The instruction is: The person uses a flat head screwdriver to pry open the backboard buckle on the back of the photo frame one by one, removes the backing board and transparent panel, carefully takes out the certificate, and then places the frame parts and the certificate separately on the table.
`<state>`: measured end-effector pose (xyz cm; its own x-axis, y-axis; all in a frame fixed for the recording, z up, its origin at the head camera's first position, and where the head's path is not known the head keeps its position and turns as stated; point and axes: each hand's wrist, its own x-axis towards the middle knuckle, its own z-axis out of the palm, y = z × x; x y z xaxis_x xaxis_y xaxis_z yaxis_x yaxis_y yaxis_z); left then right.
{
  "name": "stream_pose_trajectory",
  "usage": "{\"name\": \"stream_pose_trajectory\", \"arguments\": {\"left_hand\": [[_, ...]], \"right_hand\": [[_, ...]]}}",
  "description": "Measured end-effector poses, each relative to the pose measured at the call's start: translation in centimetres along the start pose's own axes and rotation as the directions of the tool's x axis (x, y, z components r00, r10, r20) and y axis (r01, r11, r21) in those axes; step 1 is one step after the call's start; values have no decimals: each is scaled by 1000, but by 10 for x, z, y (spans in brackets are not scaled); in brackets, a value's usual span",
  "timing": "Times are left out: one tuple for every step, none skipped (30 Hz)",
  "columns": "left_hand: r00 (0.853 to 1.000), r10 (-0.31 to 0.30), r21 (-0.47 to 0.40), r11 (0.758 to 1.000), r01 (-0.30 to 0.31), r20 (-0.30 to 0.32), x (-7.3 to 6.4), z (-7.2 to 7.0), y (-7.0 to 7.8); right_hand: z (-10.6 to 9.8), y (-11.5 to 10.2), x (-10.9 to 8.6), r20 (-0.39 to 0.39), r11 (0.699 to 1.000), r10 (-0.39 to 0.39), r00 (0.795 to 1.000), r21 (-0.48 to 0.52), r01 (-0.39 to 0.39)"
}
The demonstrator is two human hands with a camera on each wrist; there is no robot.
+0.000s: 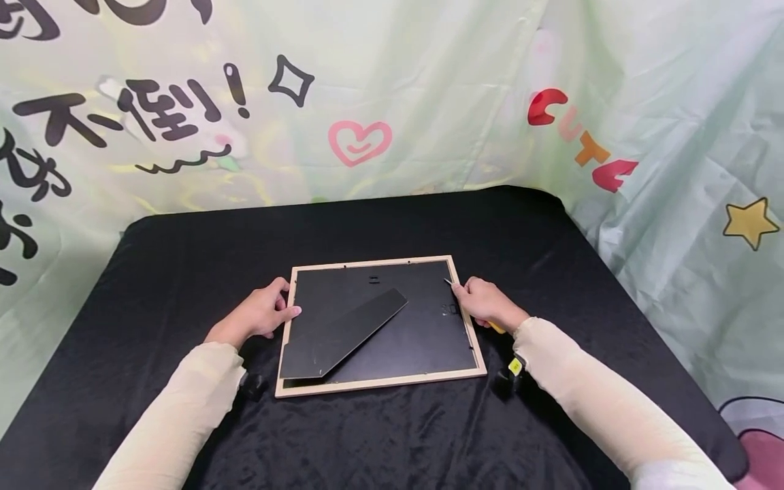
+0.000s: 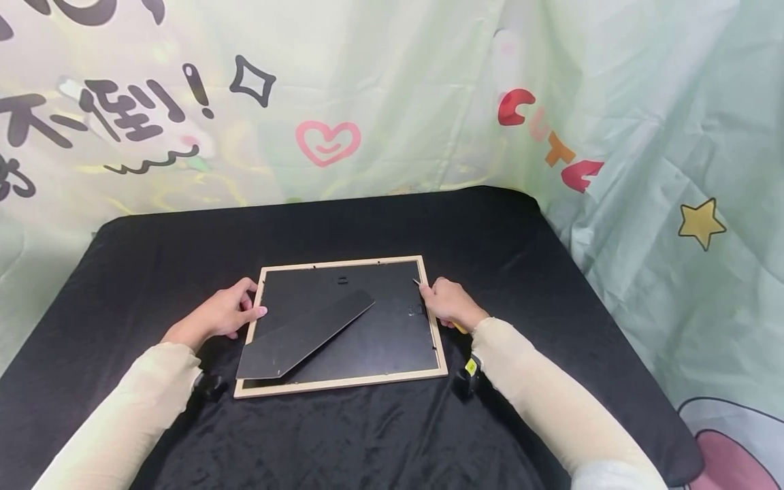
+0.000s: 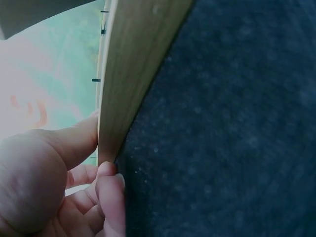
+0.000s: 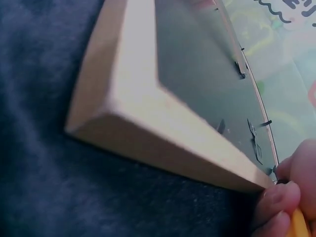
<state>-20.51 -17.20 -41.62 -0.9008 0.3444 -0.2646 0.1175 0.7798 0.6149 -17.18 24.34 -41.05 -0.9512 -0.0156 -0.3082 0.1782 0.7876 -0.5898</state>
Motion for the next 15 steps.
{"name": "stream_pose_trajectory", "arguments": {"left_hand": [[1000, 1, -4, 1000, -1, -1, 0, 0, 0], [1000, 5, -8, 1000, -5, -1, -1, 0, -1], [1000, 2, -12, 1000, -2, 0, -1, 0, -1], [1000, 2, -15, 1000, -2, 1, -1, 0, -1], [1000, 0, -20, 1000, 0, 4, -1, 1, -1], [1000, 0, -22, 1000, 0, 8, -1, 0, -1], [1000, -1, -23, 1000, 1, 11, -1, 0, -1], [1000, 0, -22, 1000, 0, 14, -1, 0, -2], [1000, 0, -22, 1000, 0, 13, -1, 0, -2], [1000, 1, -20, 1000, 0, 11, -1, 0, -2], [1000, -2, -19, 1000, 2, 8, -1, 0, -2], [1000, -1, -17, 1000, 1, 6, 0, 0, -2], [1000, -1, -13, 1000, 2, 4, 0, 0, -1], [1000, -8, -14, 1000, 9, 1, 0, 1, -1], [1000, -21, -24, 999, 21, 1, 0, 1, 0]], "right_hand": [[0, 0, 1, -1, 1000, -8, 1000, -23, 8], [1, -1, 2, -4, 998, -20, 1000, -53, 20], [1, -1, 3, -8, 996, -36, 999, -86, 36], [2, -1, 4, -9, 992, -49, 999, -119, 48], [2, -1, 5, -10, 987, -63, 998, -151, 60], [2, -1, 6, -9, 981, -74, 997, -179, 71], [2, -2, 7, -7, 977, -84, 996, -199, 81], [2, -2, 7, -7, 973, -92, 996, -211, 89], [1, -2, 8, -4, 973, -97, 995, -212, 94], [0, -2, 8, -1, 974, -105, 994, -203, 103], [-1, -2, 9, 4, 977, -108, 994, -183, 107], [-2, -2, 9, 15, 985, -103, 995, -141, 104], [-3, -1, 10, 32, 992, -95, 995, -81, 98], [-5, 1, 10, 59, 996, -85, 995, -7, 86], [-7, 2, 11, 93, 995, -73, 993, 68, 67]]}}
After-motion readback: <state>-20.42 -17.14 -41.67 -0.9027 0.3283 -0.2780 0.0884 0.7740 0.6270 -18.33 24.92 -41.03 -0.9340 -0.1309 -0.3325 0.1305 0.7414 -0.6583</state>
